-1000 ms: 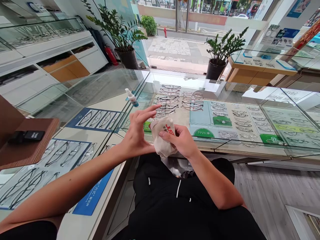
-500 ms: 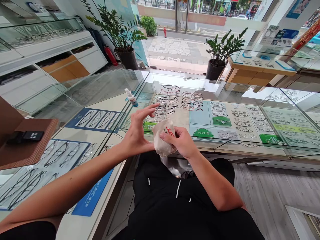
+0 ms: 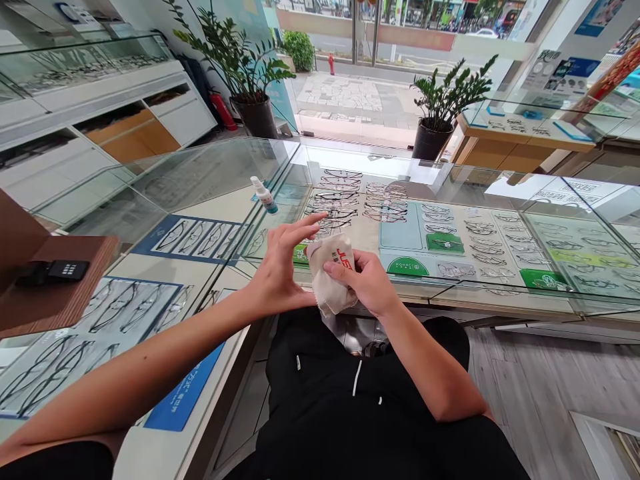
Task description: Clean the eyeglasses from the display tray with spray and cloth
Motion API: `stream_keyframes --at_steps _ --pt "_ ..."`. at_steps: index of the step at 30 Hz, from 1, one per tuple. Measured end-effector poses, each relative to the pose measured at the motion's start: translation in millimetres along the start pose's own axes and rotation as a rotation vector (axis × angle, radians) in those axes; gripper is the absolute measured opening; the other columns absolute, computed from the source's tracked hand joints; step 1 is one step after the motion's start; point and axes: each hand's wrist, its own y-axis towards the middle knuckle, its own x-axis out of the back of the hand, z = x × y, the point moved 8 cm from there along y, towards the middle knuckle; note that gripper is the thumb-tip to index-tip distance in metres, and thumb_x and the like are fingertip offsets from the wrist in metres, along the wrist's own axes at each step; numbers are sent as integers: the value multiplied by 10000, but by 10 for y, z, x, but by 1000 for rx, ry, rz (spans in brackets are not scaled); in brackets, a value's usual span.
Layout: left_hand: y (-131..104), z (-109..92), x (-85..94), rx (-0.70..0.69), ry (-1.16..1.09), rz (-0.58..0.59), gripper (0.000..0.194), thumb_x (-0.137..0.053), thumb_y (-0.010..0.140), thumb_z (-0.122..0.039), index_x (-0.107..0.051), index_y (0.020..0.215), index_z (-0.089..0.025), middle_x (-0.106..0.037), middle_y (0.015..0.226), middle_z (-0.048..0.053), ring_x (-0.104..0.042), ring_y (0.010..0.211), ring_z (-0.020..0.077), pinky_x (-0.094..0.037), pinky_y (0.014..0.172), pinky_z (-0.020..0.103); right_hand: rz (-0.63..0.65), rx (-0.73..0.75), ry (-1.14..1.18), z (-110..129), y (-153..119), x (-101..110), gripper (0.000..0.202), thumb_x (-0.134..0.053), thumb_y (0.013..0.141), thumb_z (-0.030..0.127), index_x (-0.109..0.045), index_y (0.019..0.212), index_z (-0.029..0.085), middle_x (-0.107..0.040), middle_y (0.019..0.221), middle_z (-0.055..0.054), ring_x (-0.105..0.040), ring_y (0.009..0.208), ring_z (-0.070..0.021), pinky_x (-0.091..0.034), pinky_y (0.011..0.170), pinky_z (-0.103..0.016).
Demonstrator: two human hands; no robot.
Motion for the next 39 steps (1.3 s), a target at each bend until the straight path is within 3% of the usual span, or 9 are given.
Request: stream_keyframes --at_steps 5,11,16,22,28,34,39 --pt "12 32 39 27 49 0 877 -810 887 -480 -311 1592 -325 -533 1627 194 -659 1232 342 -433 1005 506 95 -22 -9 -25 -50 -122 369 -959 739 479 -823 914 185 -752 810 -12 -615 686 -147 -497 647 -264" --pt "52 74 149 26 38 -56 1026 -895 788 -592 -323 1597 -323 -516 1633 195 -633 1291 372 -433 1054 554 50 -16 -23 27 -37 -47 399 -962 713 514 -822 894 186 -744 811 -18 -614 694 -160 -513 656 -281" --pt "26 69 68 47 7 -35 926 -856 847 -514 -338 1587 -307 -507 1637 204 -663 1240 353 -442 1036 534 56 -40 -6 -42 -35 -78 401 -956 720 515 -814 884 178 -725 776 -11 -599 669 -149 -502 645 -274" --pt "-18 18 -21 26 6 0 865 -818 879 -438 -338 1586 -299 -511 1636 218 -628 1323 371 -440 1019 513 44 -14 -5 -33 -17 -87 397 -969 711 488 -824 911 177 -759 837 -26 -633 716 -159 -524 689 -283" --pt "-2 12 -4 25 18 38 987 -871 816 -574 -335 1601 -306 -506 1638 225 -606 1358 397 -448 1025 532 -18 2 6 -39 14 37 414 -952 727 531 -822 912 185 -760 840 -29 -638 720 -169 -518 679 -288" --pt "37 110 163 59 45 -70 1083 -890 761 -667 -315 1613 -327 -488 1650 201 -626 1288 383 -453 1048 581 -25 -12 12 -75 -22 63 414 -943 739 555 -816 902 196 -775 879 -33 -650 751 -179 -540 716 -296" --pt "35 177 162 82 35 -94 1140 -879 717 -751 -318 1615 -328 -486 1645 205 -634 1249 377 -497 1009 589 -18 -15 -6 -84 -37 78 437 -939 733 560 -811 937 195 -773 885 -35 -671 791 -199 -556 742 -309"
